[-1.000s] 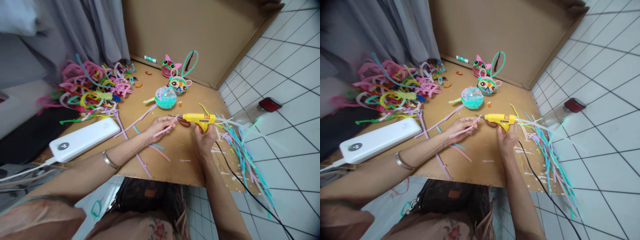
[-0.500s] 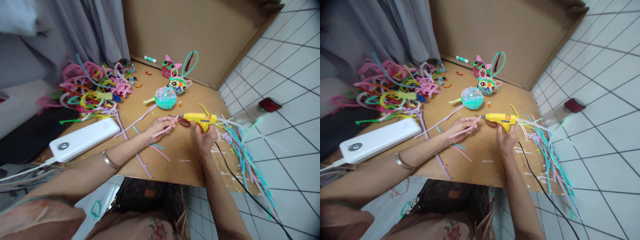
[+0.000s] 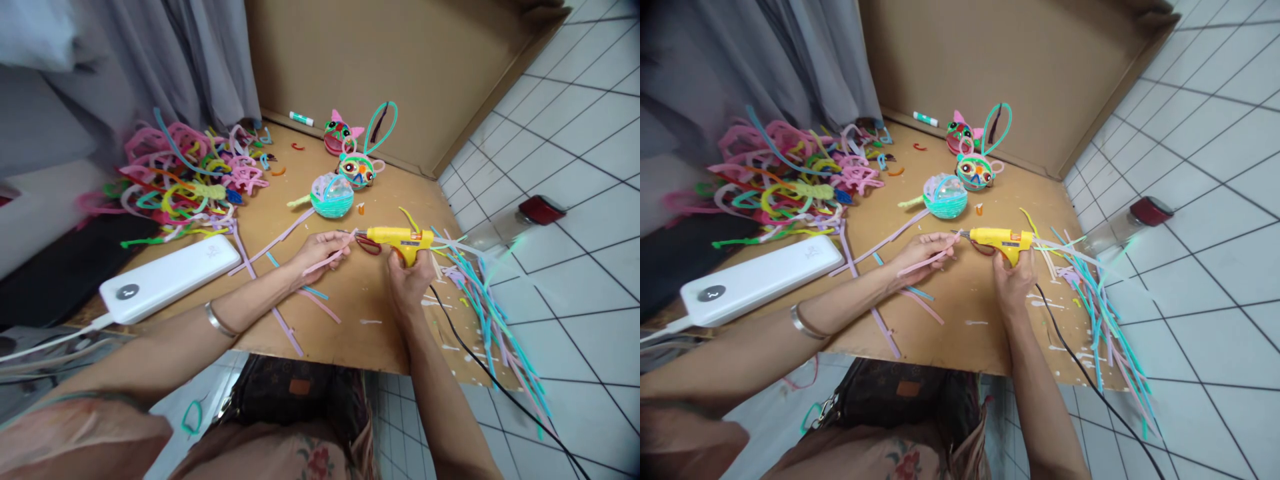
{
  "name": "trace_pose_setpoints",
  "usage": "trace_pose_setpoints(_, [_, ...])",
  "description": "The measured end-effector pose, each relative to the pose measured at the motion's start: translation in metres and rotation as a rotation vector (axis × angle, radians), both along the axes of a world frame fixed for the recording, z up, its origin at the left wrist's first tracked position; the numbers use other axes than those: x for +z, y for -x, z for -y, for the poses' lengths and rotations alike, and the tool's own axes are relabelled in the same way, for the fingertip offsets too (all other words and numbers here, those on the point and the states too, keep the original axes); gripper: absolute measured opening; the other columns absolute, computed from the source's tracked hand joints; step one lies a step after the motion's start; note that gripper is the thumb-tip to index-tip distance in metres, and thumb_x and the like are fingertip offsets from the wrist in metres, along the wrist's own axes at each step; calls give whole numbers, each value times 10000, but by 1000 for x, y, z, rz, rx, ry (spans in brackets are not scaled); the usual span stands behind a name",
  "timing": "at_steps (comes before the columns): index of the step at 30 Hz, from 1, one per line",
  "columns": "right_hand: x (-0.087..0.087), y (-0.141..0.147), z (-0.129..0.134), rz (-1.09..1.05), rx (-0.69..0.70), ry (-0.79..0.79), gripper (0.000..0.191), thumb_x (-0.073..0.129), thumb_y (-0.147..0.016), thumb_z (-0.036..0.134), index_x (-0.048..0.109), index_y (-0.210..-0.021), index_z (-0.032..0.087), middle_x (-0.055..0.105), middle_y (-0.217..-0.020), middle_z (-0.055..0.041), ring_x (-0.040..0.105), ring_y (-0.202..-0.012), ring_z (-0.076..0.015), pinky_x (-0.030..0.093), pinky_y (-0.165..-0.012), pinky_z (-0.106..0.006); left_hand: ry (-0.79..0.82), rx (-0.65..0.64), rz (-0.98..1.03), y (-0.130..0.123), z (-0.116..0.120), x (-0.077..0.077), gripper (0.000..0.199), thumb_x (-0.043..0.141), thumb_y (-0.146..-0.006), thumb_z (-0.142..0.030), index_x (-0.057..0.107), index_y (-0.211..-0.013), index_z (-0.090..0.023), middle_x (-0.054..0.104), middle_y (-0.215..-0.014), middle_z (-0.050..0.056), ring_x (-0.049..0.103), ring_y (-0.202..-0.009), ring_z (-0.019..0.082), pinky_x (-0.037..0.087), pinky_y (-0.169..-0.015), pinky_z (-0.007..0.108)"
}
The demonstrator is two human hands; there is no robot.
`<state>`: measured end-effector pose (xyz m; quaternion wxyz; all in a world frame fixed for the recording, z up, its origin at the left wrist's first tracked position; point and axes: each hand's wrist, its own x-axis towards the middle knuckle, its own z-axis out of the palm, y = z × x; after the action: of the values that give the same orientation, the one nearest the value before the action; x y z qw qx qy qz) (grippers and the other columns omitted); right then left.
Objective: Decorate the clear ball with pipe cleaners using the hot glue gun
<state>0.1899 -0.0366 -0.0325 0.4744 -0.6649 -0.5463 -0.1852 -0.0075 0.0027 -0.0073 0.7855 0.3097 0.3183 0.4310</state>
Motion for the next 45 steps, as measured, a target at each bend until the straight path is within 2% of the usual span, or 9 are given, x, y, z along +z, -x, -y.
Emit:
trace_pose_setpoints(11, [-1,-3,-1,-9,-24,0,182,555,-787,375,575,-868,214,618,-785,-45,593,-738,-217,498,-738,-356,-13,2,-28,0,1,1,74,780,-757,-117,714,-760,-83,601,-541,3,396,-379,18,263,-365,132])
trace_pose_setpoints(16, [-1,-3,-2,-1,-24,-14,197,550,-783,387,573,-876,214,613,-784,-48,585,-726,-217,491,-711,-348,-15,9,-34,-1,2,2,48,736,-795,-110,704,-779,-79,595,-539,0,370,-367,16,250,-366,136])
trace_pose_setpoints(23, [0,2,2,-54,-91,-54,171,591,-727,388,525,-790,243,495,-638,28,491,-570,-175,438,-585,-305,6,58,25,4,-3,8,67,686,-854,-158,651,-810,-122,398,-450,-89,274,-351,12,170,-386,129])
trace_pose_setpoints(26, [-2,12,6,-5,-48,-76,162,599,-713,373,524,-783,248,480,-627,34,458,-534,-164,423,-553,-301,-4,114,56,8,-9,7,79,688,-855,-179,629,-823,-138,364,-463,-103,253,-353,10,159,-395,129])
trace_pose_setpoints(31, [-11,27,13,113,72,-75,145,589,-693,373,548,-767,255,515,-624,9,504,-539,-185,452,-544,-318,0,203,74,12,-15,8,84,639,-882,-159,596,-810,-150,340,-475,-106,241,-363,15,161,-397,132])
trace_pose_setpoints(38, [-15,30,15,116,87,-24,172,598,-702,378,560,-811,251,507,-621,15,535,-553,-201,467,-551,-327,5,175,127,14,-15,10,103,551,-935,-123,573,-840,-155,327,-467,-108,213,-364,24,142,-391,143])
trace_pose_setpoints(45, [-14,30,14,74,133,-42,155,601,-705,354,543,-802,248,529,-648,8,562,-598,-205,497,-592,-339,-7,171,152,13,-15,8,105,665,-880,-182,576,-831,-158,327,-489,-112,226,-371,14,164,-396,128])
